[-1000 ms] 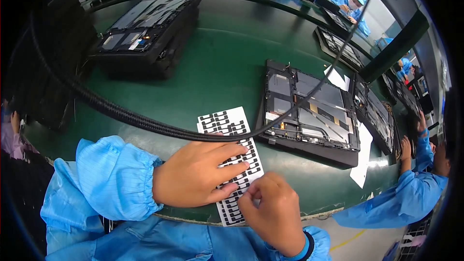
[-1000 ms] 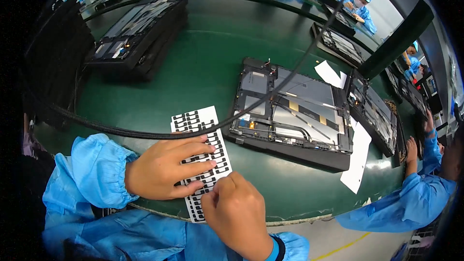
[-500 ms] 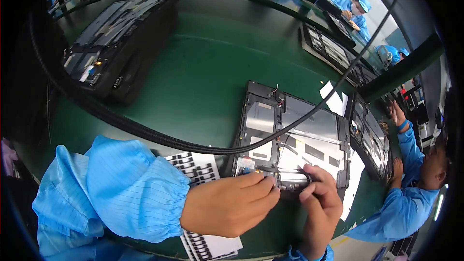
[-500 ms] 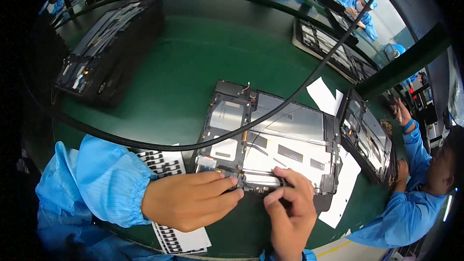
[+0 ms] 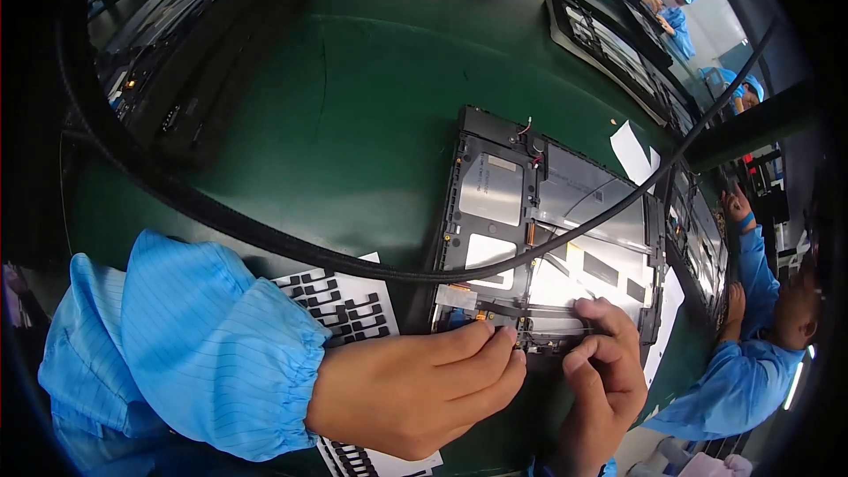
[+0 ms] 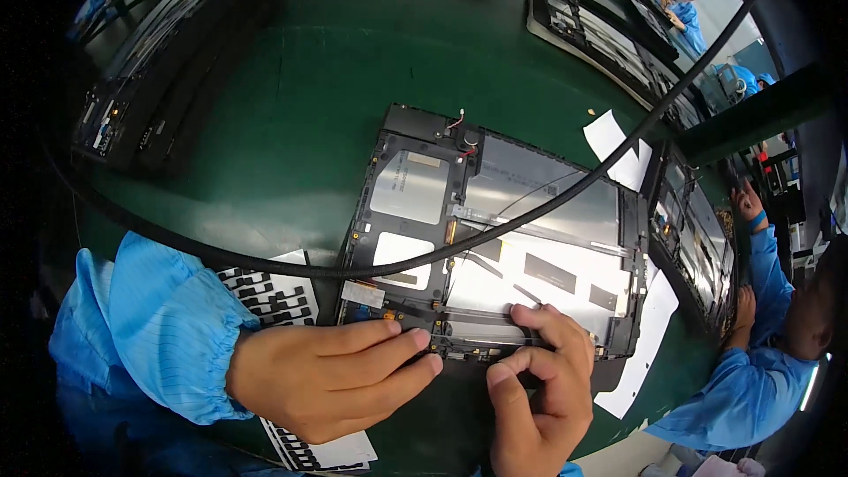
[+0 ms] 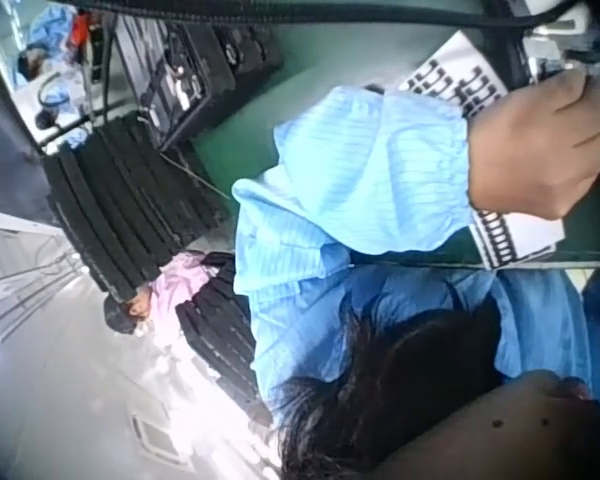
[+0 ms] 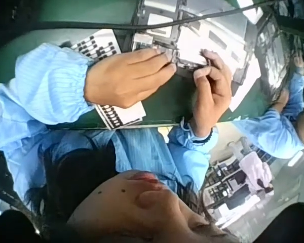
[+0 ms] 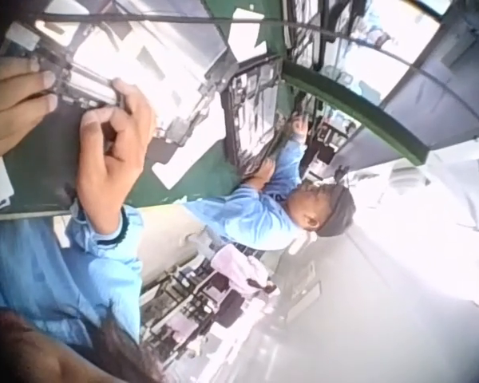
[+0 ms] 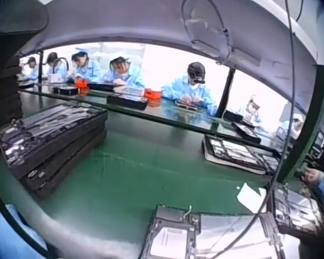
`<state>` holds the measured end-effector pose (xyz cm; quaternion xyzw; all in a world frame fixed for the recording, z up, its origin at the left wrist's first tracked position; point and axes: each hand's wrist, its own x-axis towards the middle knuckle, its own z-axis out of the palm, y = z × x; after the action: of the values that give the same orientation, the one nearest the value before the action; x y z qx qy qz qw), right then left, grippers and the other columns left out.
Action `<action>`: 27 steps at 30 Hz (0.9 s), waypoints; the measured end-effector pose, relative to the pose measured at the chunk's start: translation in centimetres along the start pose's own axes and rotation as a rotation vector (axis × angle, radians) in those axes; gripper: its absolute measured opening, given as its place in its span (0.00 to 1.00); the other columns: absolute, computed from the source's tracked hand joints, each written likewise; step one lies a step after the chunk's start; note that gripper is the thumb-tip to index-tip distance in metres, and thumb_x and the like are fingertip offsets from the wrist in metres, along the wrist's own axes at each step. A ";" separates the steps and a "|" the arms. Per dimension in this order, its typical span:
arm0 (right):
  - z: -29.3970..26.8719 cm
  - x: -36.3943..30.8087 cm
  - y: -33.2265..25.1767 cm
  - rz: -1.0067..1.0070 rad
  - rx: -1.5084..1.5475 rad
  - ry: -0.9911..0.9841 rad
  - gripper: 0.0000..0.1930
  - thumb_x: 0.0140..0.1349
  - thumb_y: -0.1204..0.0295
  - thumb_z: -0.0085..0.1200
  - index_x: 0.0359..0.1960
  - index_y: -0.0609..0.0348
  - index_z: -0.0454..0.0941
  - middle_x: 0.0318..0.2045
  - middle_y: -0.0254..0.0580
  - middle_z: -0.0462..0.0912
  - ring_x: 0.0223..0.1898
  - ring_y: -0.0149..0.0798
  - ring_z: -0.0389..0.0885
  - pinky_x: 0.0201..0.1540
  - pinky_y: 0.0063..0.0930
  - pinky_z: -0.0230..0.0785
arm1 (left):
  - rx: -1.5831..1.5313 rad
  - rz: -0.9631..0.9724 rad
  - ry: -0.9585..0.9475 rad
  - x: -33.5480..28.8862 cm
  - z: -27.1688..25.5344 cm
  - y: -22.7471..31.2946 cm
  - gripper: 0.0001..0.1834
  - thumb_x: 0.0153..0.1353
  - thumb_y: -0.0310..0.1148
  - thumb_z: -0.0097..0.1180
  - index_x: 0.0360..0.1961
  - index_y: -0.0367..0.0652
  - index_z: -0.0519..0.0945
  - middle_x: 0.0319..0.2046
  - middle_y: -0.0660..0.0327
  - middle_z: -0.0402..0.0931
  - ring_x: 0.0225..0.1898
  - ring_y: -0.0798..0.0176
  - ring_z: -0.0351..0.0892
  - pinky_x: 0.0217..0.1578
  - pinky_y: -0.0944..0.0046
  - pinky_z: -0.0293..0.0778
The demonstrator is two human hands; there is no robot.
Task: The person assembles tablets by hand, applying adhesive stickers from a sticker sheet to the tablet and connecting internal ribbon cables and batteries.
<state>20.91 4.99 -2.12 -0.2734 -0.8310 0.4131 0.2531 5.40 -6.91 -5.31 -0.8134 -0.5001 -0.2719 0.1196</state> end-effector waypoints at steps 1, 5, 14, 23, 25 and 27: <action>0.0 0.0 -0.1 -0.008 -0.027 0.000 0.03 0.49 0.83 0.47 0.26 0.68 0.73 0.43 0.50 0.72 0.46 0.42 0.70 0.52 0.32 0.58 | 0.016 0.006 -0.011 0.0 -0.1 0.0 0.12 0.48 0.28 0.46 0.30 0.31 0.77 0.40 0.51 0.71 0.42 0.53 0.72 0.42 0.62 0.70; 0.1 0.0 -0.4 -0.017 -0.063 0.022 0.02 0.49 0.83 0.49 0.26 0.68 0.73 0.41 0.49 0.73 0.45 0.41 0.71 0.50 0.30 0.60 | 0.008 0.043 0.055 0.8 0.4 -0.1 0.13 0.48 0.30 0.46 0.32 0.33 0.76 0.41 0.52 0.71 0.43 0.54 0.71 0.44 0.62 0.68; 0.0 -0.3 0.3 -0.016 -0.109 0.152 0.05 0.38 0.80 0.53 0.20 0.67 0.73 0.37 0.51 0.73 0.43 0.44 0.69 0.48 0.33 0.58 | 0.037 0.092 -0.029 0.8 1.3 -0.6 0.14 0.49 0.31 0.45 0.35 0.36 0.76 0.42 0.55 0.70 0.43 0.57 0.69 0.42 0.64 0.65; -0.2 0.0 -0.5 -0.247 -0.419 0.085 0.06 0.42 0.82 0.56 0.24 0.66 0.75 0.32 0.47 0.76 0.35 0.42 0.74 0.38 0.27 0.65 | 0.026 0.050 0.022 1.2 2.0 -0.1 0.12 0.48 0.31 0.46 0.33 0.38 0.76 0.41 0.56 0.70 0.43 0.58 0.69 0.41 0.65 0.65; 0.5 0.1 -0.8 -0.226 -0.452 0.062 0.05 0.40 0.83 0.54 0.22 0.67 0.73 0.32 0.47 0.74 0.36 0.42 0.72 0.37 0.27 0.64 | 0.073 0.009 0.063 1.1 2.0 0.0 0.12 0.47 0.31 0.47 0.33 0.37 0.75 0.40 0.56 0.70 0.42 0.59 0.69 0.40 0.67 0.65; 0.6 0.4 -1.2 -0.345 -0.602 0.037 0.04 0.39 0.84 0.51 0.21 0.68 0.71 0.31 0.47 0.72 0.35 0.42 0.70 0.34 0.25 0.63 | 0.024 -0.004 0.026 1.4 1.4 0.0 0.13 0.47 0.31 0.47 0.33 0.37 0.74 0.40 0.56 0.70 0.42 0.60 0.69 0.40 0.68 0.65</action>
<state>19.94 4.33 -1.30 -0.1989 -0.9449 0.0955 0.2420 6.34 -5.16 -5.68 -0.8072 -0.5035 -0.2769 0.1351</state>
